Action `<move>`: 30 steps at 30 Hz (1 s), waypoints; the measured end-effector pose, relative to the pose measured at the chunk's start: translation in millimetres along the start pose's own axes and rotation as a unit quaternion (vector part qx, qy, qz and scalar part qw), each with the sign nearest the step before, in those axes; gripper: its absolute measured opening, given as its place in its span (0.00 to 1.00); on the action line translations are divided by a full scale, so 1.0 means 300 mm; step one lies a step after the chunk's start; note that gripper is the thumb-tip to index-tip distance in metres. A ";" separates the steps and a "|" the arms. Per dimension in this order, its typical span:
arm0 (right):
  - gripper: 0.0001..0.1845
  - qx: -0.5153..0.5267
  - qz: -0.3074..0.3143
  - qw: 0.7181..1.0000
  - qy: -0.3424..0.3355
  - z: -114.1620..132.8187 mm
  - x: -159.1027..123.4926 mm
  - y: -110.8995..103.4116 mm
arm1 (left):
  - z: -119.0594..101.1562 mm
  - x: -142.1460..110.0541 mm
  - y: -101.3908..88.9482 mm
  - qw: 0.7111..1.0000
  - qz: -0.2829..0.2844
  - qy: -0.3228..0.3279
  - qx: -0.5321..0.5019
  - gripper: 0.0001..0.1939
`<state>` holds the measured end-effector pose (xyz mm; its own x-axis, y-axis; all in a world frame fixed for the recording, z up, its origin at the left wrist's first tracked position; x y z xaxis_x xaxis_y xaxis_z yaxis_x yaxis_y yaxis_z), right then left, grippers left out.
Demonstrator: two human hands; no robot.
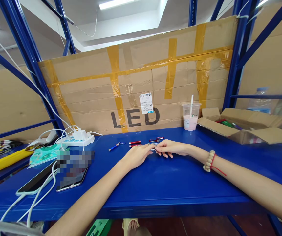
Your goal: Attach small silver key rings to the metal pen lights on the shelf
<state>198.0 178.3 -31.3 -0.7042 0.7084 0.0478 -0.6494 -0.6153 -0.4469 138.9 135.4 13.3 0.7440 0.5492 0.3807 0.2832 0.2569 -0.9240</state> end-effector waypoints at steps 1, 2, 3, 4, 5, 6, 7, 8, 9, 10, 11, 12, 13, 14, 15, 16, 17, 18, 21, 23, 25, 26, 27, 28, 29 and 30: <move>0.23 -0.001 -0.001 1.000 0.002 -0.002 0.000 -0.001 | 0.003 0.000 0.004 1.000 0.006 -0.006 0.000 0.13; 0.23 -0.003 -0.002 1.000 0.004 -0.005 0.000 -0.002 | 0.004 0.000 0.009 1.000 0.012 -0.009 -0.001 0.12; 0.24 -0.004 -0.002 1.000 0.008 -0.008 0.001 -0.003 | 0.004 0.000 0.013 1.000 0.018 -0.011 -0.003 0.12; 0.24 -0.005 -0.003 1.000 0.011 -0.011 0.001 -0.004 | 0.003 0.000 0.016 1.000 0.023 -0.011 -0.006 0.11; 0.24 -0.007 -0.004 1.000 0.013 -0.013 0.001 -0.005 | 0.002 0.000 0.019 1.000 0.027 -0.010 -0.008 0.11; 0.24 -0.008 -0.003 1.000 0.015 -0.015 0.001 -0.005 | 0.002 0.000 0.021 0.999 0.029 -0.011 -0.008 0.11; 0.24 -0.009 -0.004 1.000 0.016 -0.015 0.001 -0.005 | 0.003 0.000 0.023 0.999 0.032 -0.014 -0.008 0.11; 0.24 -0.009 -0.004 1.000 0.015 -0.014 0.000 -0.005 | 0.007 -0.001 0.025 0.999 0.034 -0.019 -0.007 0.11; 0.24 -0.007 -0.004 1.000 0.015 -0.012 -0.001 -0.004 | 0.010 -0.001 0.028 0.999 0.036 -0.025 -0.007 0.11; 0.24 -0.005 -0.005 1.000 0.014 -0.011 -0.001 -0.002 | 0.011 -0.002 0.030 0.999 0.037 -0.028 -0.009 0.11; 0.24 -0.002 -0.005 1.000 0.013 -0.009 -0.002 0.000 | 0.012 -0.003 0.032 0.999 0.036 -0.029 -0.013 0.12; 0.24 -0.001 -0.006 1.000 0.016 -0.010 -0.003 0.002 | 0.010 -0.004 0.033 0.999 0.035 -0.027 -0.020 0.11; 0.24 -0.001 -0.007 1.000 0.019 -0.011 -0.003 0.004 | 0.006 -0.005 0.033 0.999 0.032 -0.020 -0.023 0.11; 0.24 -0.005 -0.009 1.000 0.023 -0.014 -0.004 0.004 | 0.005 -0.006 0.032 0.999 0.027 -0.018 -0.020 0.12; 0.24 -0.011 -0.011 0.999 0.032 -0.019 -0.004 0.004 | 0.006 -0.007 0.033 0.999 0.025 -0.018 -0.015 0.12; 0.24 -0.015 -0.016 0.999 0.038 -0.024 -0.004 0.002 | 0.010 -0.008 0.037 0.999 0.028 -0.022 -0.008 0.12; 0.23 -0.019 -0.017 0.999 0.046 -0.028 -0.004 0.002 | 0.013 -0.008 0.041 0.999 0.031 -0.023 -0.003 0.13; 0.24 -0.019 -0.017 0.998 0.054 -0.032 -0.003 0.004 | 0.013 -0.009 0.042 0.999 0.032 -0.021 0.001 0.14; 0.24 -0.028 -0.022 0.997 0.066 -0.031 -0.003 0.009 | 0.017 -0.011 0.042 0.999 0.030 -0.025 0.009 0.15; 0.23 -0.035 -0.026 0.996 0.073 -0.026 -0.004 0.014 | 0.013 -0.012 0.044 0.999 0.032 -0.020 0.005 0.15; 0.23 -0.040 -0.036 0.995 0.078 -0.023 -0.005 0.014 | 0.014 -0.015 0.052 0.999 0.039 -0.022 0.005 0.15; 0.24 -0.045 -0.043 0.995 0.081 -0.024 -0.004 0.011 | 0.015 -0.016 0.056 0.999 0.040 -0.023 0.005 0.15; 0.25 -0.047 -0.048 0.994 0.086 -0.029 -0.003 0.008 | 0.018 -0.017 0.060 0.999 0.041 -0.026 0.005 0.15; 0.26 -0.049 -0.052 0.993 0.092 -0.036 -0.002 0.004 | 0.019 -0.017 0.059 0.999 0.034 -0.025 0.004 0.16; 0.26 -0.048 -0.053 0.992 0.100 -0.048 0.000 0.001 | 0.020 -0.018 0.059 0.999 0.029 -0.023 0.003 0.16; 0.27 -0.047 -0.059 0.991 0.107 -0.060 0.002 -0.006 | 0.022 -0.018 0.062 0.999 0.030 -0.023 0.001 0.16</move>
<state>204.1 186.1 -46.6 -0.5412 0.8370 -0.0804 -0.6875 -0.4955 -0.5309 136.1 142.5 -5.8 0.7307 0.6002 0.3254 0.2368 0.2241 -0.9453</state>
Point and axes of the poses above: each hand's wrist, its own x-axis towards the middle knuckle, its own y-axis out of the palm, z = x × y, the point moved 10 cm from there along x, towards the middle knuckle, and after that the axes turned 5 degrees about -y, right-handed, at the moved point
